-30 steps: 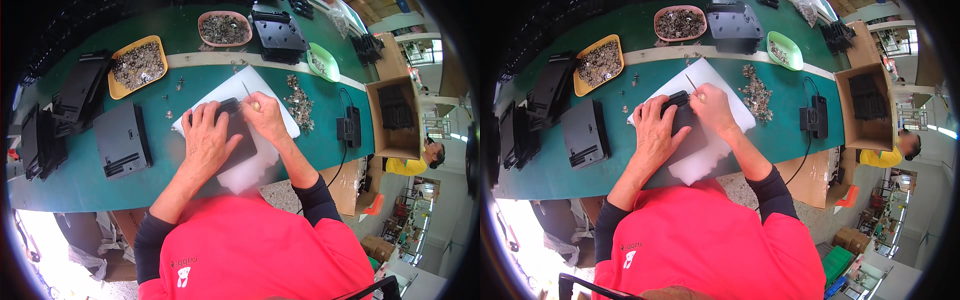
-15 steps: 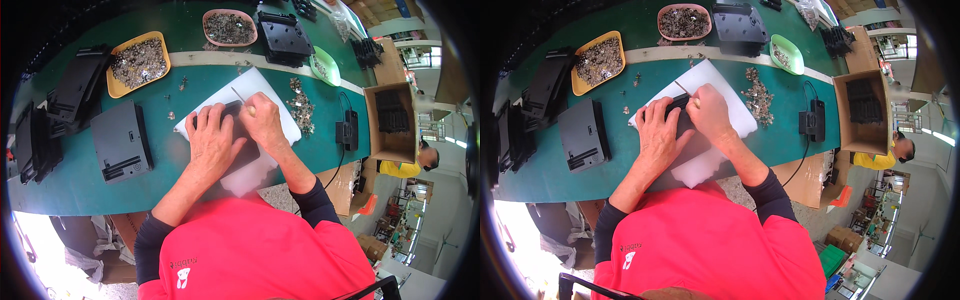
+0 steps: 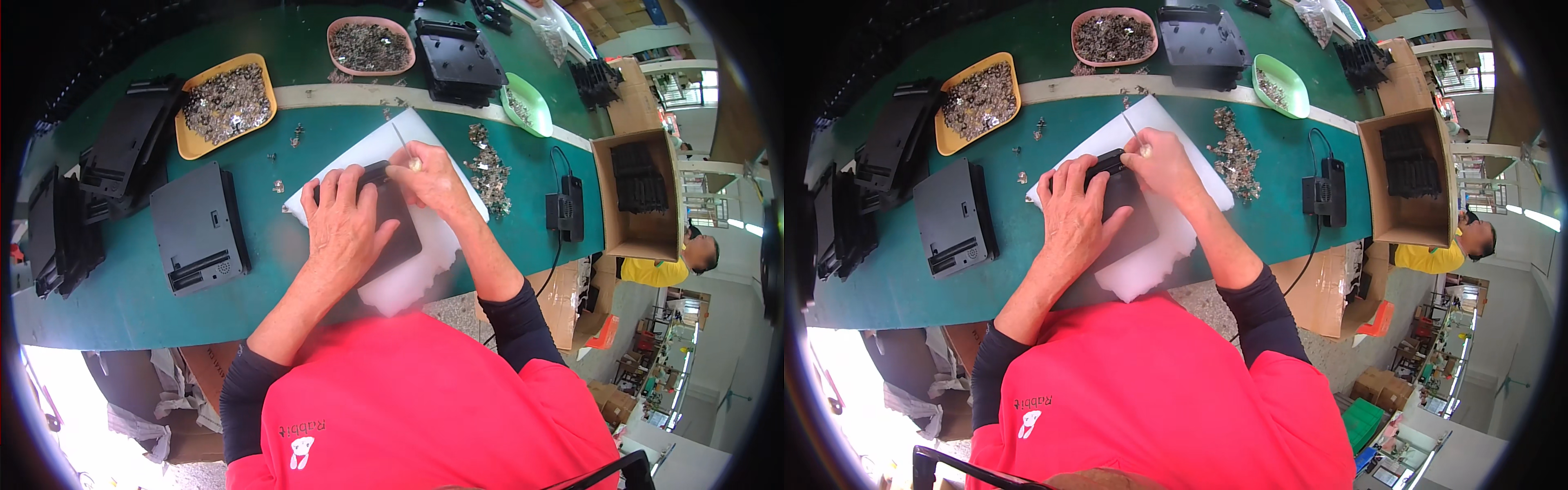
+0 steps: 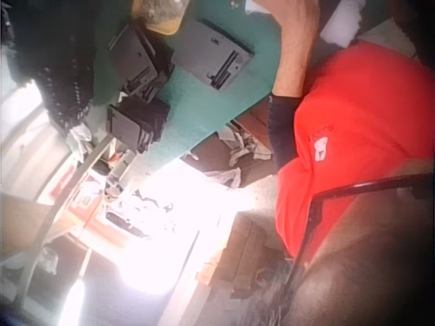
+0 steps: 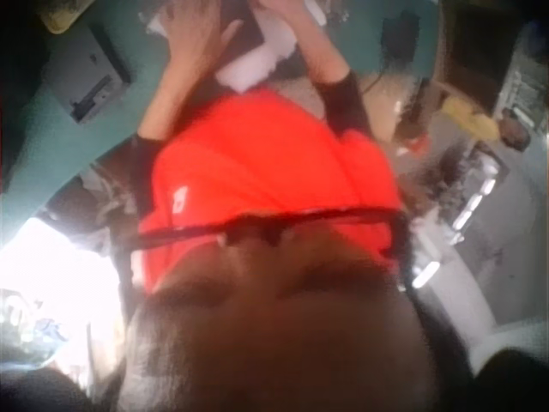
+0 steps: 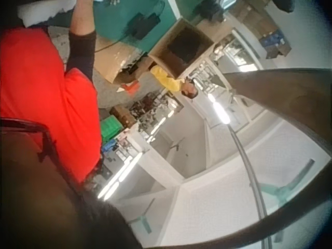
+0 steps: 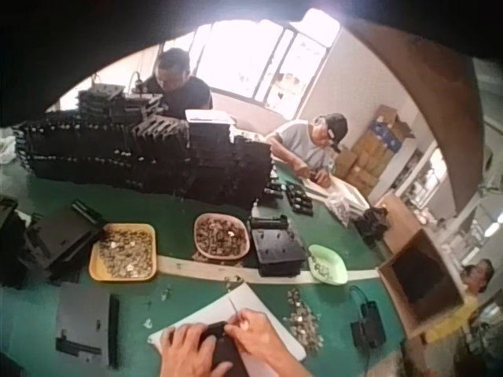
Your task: The person uses a screwdriver to tighten screws on the back of a black electronic device placed on a white foam pad. They repeatedly pick up the device, rotate it, and secure fasteners while working at a green assembly table.
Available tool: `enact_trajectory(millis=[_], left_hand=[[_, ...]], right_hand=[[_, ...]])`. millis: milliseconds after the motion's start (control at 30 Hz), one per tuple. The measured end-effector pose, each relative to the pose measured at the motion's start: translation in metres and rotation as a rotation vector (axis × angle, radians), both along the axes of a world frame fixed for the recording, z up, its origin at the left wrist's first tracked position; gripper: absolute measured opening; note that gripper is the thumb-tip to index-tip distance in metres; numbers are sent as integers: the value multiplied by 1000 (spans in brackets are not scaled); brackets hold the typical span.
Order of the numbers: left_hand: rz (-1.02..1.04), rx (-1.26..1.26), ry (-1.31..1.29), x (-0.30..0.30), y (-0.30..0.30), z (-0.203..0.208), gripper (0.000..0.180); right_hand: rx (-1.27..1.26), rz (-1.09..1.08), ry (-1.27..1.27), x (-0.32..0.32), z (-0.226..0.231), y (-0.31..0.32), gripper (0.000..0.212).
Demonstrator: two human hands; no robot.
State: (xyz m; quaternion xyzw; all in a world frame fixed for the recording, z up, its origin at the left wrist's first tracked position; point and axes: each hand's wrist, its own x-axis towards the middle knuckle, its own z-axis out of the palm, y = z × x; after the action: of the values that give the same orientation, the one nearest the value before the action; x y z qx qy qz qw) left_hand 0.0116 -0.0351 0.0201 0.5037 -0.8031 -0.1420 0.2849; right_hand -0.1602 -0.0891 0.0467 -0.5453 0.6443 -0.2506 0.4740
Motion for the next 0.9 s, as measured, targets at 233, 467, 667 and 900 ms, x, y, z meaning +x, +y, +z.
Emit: enact_trajectory(millis=[233, 467, 667, 900], left_hand=[[-101, -119, -86, -2, -1, 5, 59], [16, 0, -162, -2, 14, 6, 62], [105, -67, -215, -7, 24, -1, 65], [112, -59, -203, -8, 23, -1, 66]], right_hand=[[-402, 90, 307, -9, -13, 3, 21], [-407, 300, 493, -18, -1, 51, 31], [-449, 409, 698, -3, 1, 62, 39], [-407, 469, 819, 4, 0, 63, 50]])
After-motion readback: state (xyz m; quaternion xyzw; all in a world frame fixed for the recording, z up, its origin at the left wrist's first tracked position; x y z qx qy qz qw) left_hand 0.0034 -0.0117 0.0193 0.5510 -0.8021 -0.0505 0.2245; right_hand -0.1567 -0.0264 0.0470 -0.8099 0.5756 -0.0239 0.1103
